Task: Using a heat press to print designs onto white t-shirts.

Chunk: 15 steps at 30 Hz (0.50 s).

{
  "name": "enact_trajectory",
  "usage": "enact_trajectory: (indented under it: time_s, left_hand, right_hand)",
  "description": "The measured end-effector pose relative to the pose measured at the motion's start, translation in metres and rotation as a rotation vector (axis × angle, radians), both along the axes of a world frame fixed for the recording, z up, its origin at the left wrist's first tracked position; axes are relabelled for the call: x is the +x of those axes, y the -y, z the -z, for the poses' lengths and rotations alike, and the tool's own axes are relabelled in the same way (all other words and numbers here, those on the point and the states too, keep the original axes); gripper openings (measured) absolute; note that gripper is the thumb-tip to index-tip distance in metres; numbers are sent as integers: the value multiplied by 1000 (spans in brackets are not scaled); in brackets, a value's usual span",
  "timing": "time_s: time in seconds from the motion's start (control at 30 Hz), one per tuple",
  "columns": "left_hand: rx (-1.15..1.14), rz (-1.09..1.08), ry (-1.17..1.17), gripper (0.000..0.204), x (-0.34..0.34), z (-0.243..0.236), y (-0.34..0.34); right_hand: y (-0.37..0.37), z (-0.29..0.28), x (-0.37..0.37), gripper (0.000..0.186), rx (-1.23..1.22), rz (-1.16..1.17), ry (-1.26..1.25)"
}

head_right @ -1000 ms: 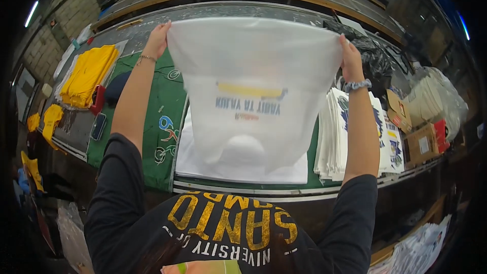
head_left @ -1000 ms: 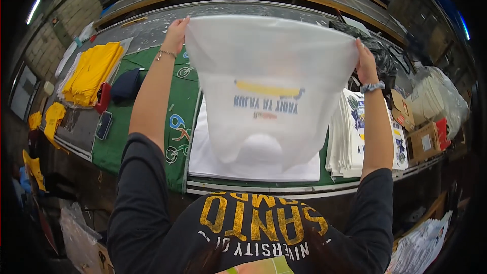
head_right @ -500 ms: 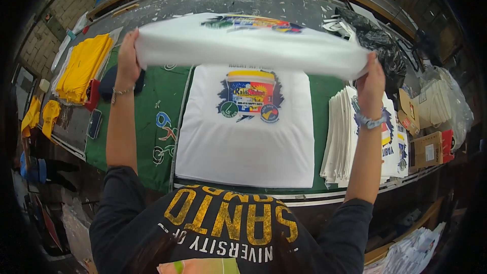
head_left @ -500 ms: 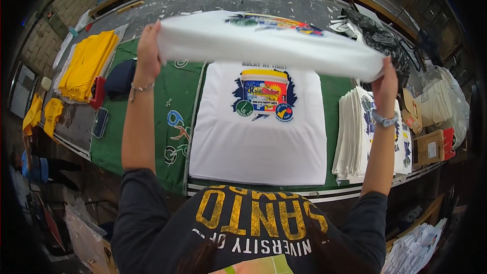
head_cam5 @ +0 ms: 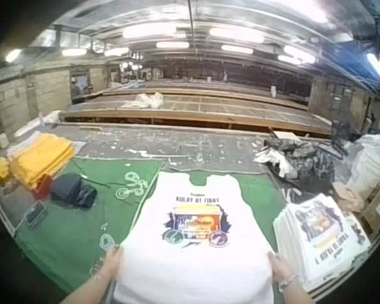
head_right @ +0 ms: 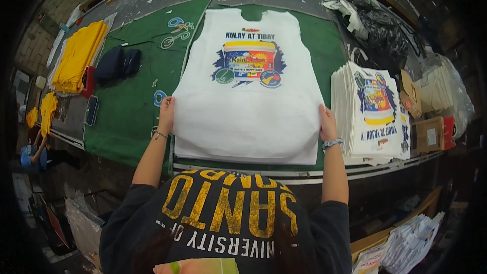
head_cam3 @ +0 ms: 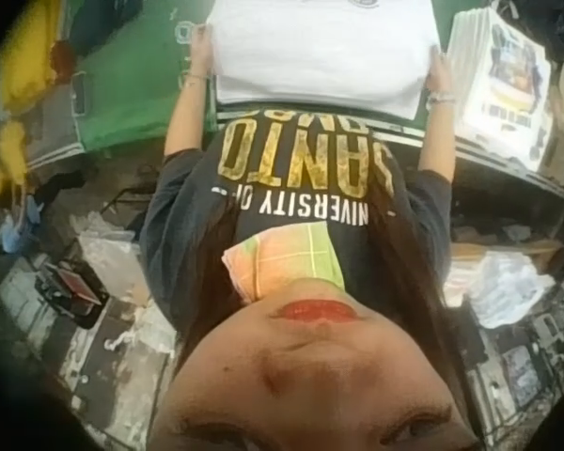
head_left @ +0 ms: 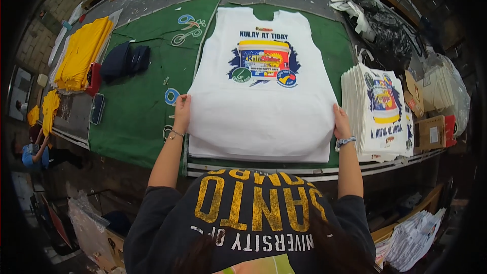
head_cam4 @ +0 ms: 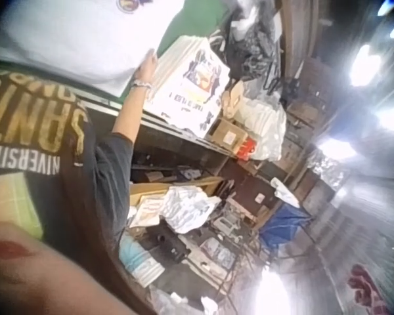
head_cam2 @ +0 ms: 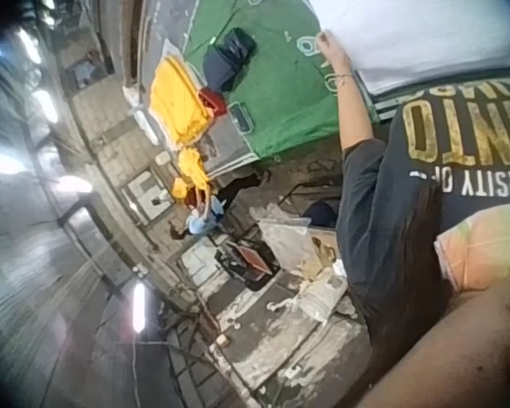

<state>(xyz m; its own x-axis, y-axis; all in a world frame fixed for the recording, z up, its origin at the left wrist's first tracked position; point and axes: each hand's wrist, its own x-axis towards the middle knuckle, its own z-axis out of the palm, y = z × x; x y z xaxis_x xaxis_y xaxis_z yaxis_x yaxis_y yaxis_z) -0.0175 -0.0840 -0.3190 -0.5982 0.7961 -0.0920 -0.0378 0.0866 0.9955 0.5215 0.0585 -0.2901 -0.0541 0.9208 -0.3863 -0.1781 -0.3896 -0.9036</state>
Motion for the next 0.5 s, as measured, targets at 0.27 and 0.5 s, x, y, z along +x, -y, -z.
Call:
enact_trajectory:
  time_s: [0.27,0.5]
  left_hand:
    - [-170,521,-305,50,9,8,110]
    - [-216,420,118,47,11,0,149]
  right_hand:
    - [106,10,26,47,-10,-216,370]
    - [136,16,64,41,106,-61,410]
